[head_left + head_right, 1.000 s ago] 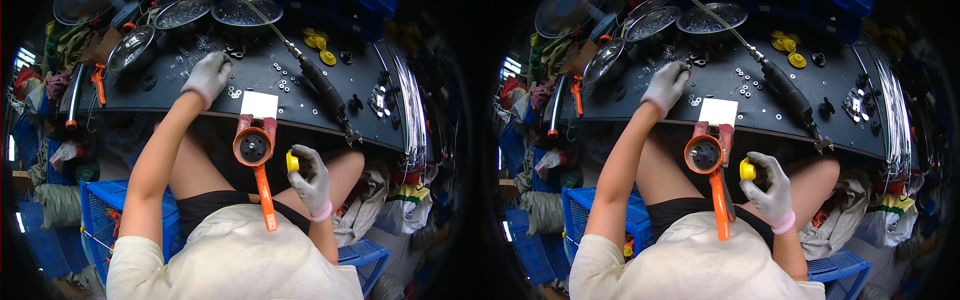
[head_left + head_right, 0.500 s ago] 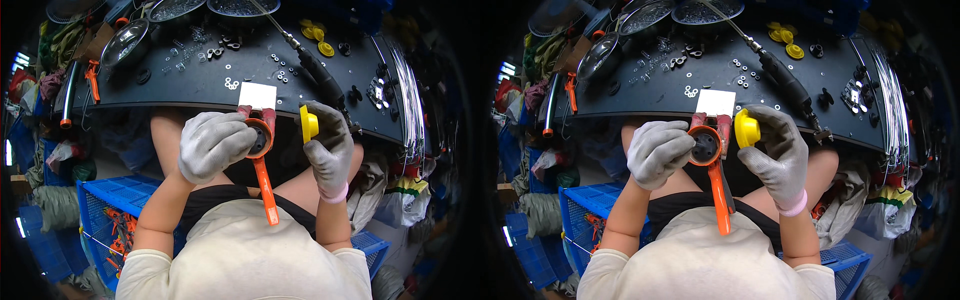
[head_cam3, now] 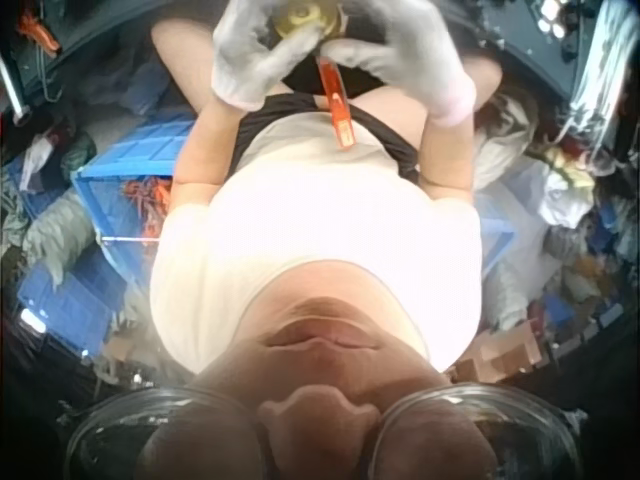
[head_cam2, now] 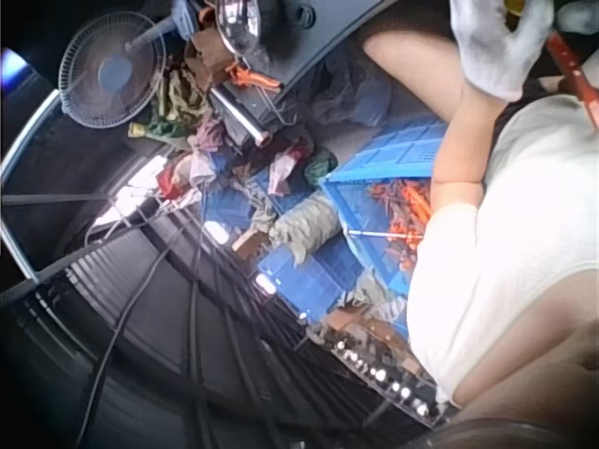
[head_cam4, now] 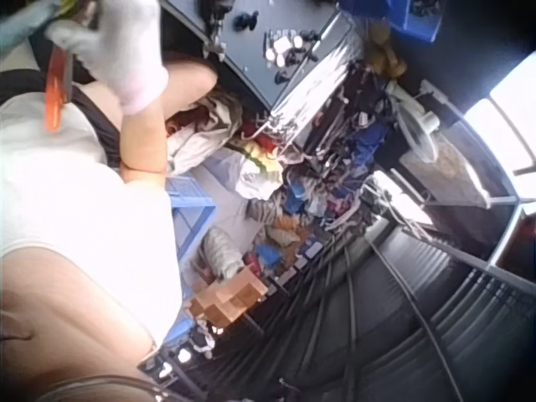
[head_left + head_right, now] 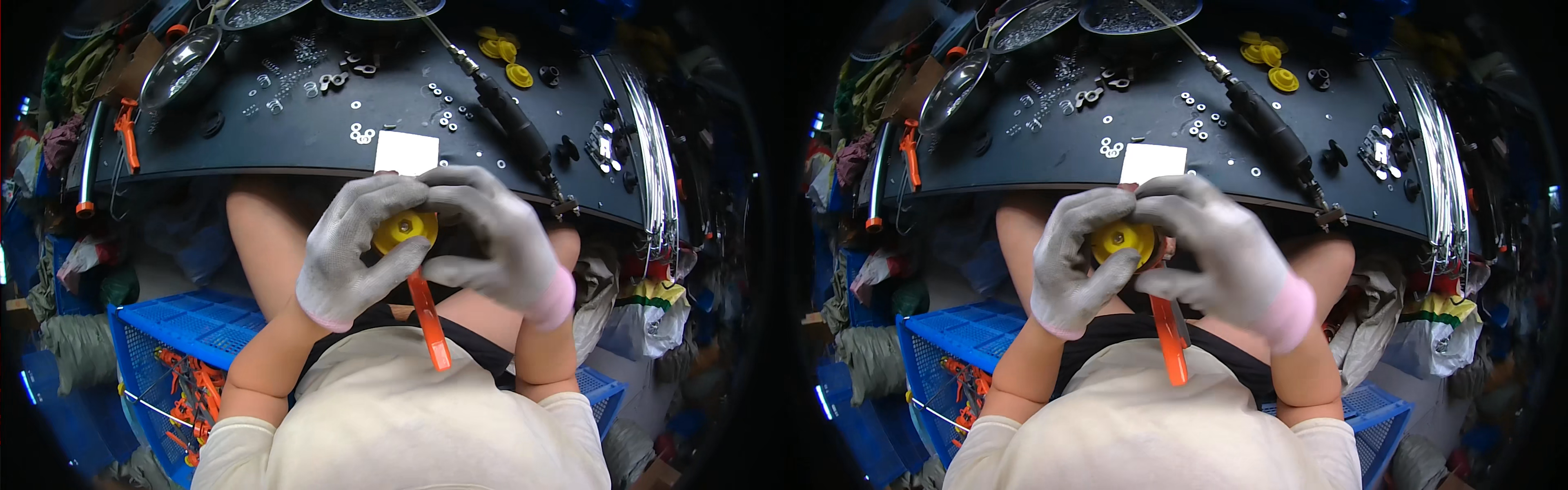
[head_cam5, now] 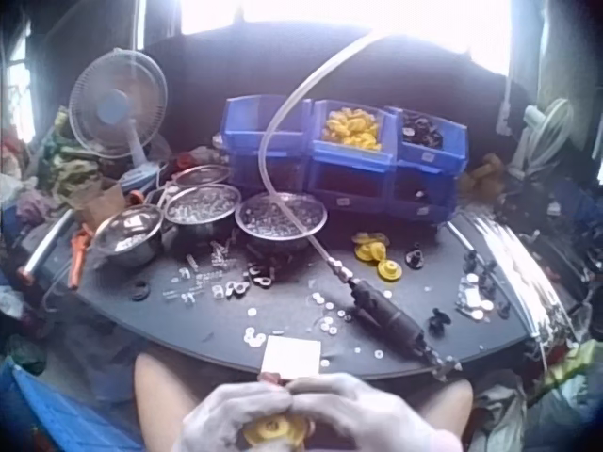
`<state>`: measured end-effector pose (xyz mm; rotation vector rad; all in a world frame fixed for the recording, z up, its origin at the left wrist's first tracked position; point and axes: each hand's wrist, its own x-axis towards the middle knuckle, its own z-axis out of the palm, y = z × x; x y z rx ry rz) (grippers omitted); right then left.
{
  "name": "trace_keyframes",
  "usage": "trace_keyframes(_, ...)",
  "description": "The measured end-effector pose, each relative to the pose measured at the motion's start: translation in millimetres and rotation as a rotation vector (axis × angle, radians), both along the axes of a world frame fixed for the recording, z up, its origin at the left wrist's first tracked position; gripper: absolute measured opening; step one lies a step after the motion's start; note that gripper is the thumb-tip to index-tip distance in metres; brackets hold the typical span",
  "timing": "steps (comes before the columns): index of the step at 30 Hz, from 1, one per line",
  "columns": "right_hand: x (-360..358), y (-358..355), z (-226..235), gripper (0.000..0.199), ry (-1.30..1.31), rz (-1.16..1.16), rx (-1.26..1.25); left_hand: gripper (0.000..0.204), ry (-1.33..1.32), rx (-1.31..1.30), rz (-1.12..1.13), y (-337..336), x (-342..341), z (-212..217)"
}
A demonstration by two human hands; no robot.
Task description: Assemble mechanical parts of a manual tool using fasteners and a pneumatic driver.
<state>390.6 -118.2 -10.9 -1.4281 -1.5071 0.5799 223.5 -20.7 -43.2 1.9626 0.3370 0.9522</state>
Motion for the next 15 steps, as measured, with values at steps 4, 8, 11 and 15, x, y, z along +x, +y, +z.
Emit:
trace_keyframes(4, 51, 23, -36, 0.025, -0.085, -0.500, -0.041, 0.036, 0.034, 0.017, 0.042, -4, 10, 2)
trace_keyframes(8, 68, 67, -77, 0.018, -0.633, -0.560, -0.020, 0.027, 0.010, -0.246, -0.001, 12, 25, -2)
trace_keyframes(11, 70, 74, -77, 0.018, -0.634, -0.553, -0.205, 0.027, 0.086, -0.417, -0.071, 21, 27, 7)
trace_keyframes(15, 69, 69, -75, 0.013, -0.892, -0.546, -0.163, 0.034, 0.074, -0.609, -0.167, 20, 25, 1)
